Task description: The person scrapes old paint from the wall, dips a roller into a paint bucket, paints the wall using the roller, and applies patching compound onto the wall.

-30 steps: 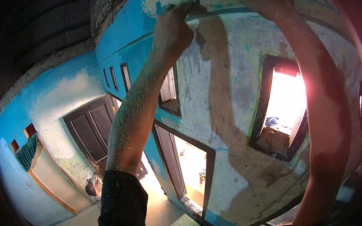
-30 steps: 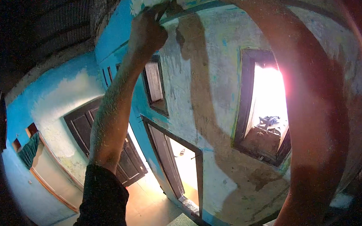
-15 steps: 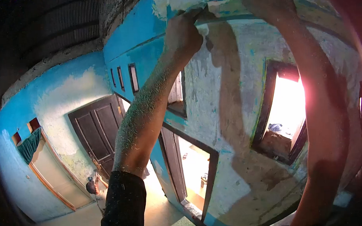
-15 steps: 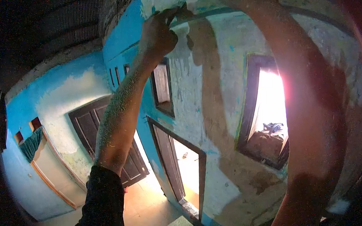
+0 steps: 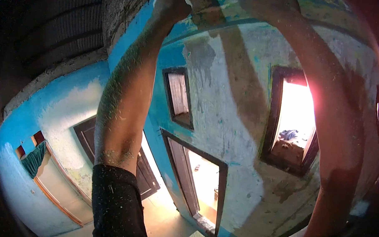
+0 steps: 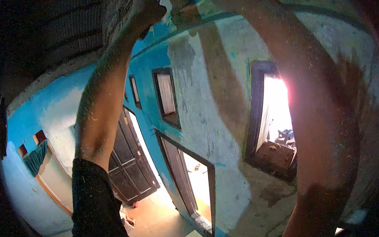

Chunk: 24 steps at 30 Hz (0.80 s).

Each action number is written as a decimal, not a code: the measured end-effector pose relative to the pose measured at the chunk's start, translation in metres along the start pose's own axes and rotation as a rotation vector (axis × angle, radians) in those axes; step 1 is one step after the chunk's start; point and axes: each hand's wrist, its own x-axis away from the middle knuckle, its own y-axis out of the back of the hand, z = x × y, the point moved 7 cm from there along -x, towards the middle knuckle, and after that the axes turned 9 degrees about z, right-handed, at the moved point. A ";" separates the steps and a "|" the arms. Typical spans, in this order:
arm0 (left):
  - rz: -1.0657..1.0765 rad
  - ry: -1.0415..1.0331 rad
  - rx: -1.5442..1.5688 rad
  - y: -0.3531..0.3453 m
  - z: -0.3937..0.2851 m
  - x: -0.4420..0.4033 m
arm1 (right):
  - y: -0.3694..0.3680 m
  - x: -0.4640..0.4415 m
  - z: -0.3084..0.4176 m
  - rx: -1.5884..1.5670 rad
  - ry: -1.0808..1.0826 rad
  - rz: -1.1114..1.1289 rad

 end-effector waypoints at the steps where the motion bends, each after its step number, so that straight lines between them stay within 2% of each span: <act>1: -0.017 -0.055 -0.123 -0.013 0.007 0.011 | -0.002 0.001 0.000 -0.020 0.010 -0.009; 3: -0.150 -0.157 -0.248 -0.037 0.001 0.057 | -0.004 0.003 -0.002 -0.030 0.012 -0.023; 4: -0.154 -0.140 -0.088 -0.037 -0.004 0.075 | -0.005 0.004 -0.002 -0.021 0.010 -0.024; 7: -0.059 -0.170 -0.120 -0.020 -0.011 0.058 | -0.003 -0.006 -0.004 -0.004 0.016 -0.073; 11: -0.208 -0.251 0.008 -0.036 -0.022 0.093 | -0.002 0.001 0.002 -0.013 -0.001 -0.023; 15: -0.171 -0.016 -0.004 -0.037 -0.021 0.062 | -0.002 0.001 0.005 0.008 0.006 -0.051; 19: -0.239 -0.204 0.045 -0.036 -0.028 0.085 | -0.003 0.004 0.000 -0.005 0.011 -0.070; 22: -0.085 0.001 0.026 -0.031 -0.023 0.055 | 0.002 0.002 0.003 -0.026 0.027 -0.047; 24: -0.213 -0.116 0.012 -0.043 -0.035 0.075 | 0.000 0.004 0.002 -0.019 0.019 -0.020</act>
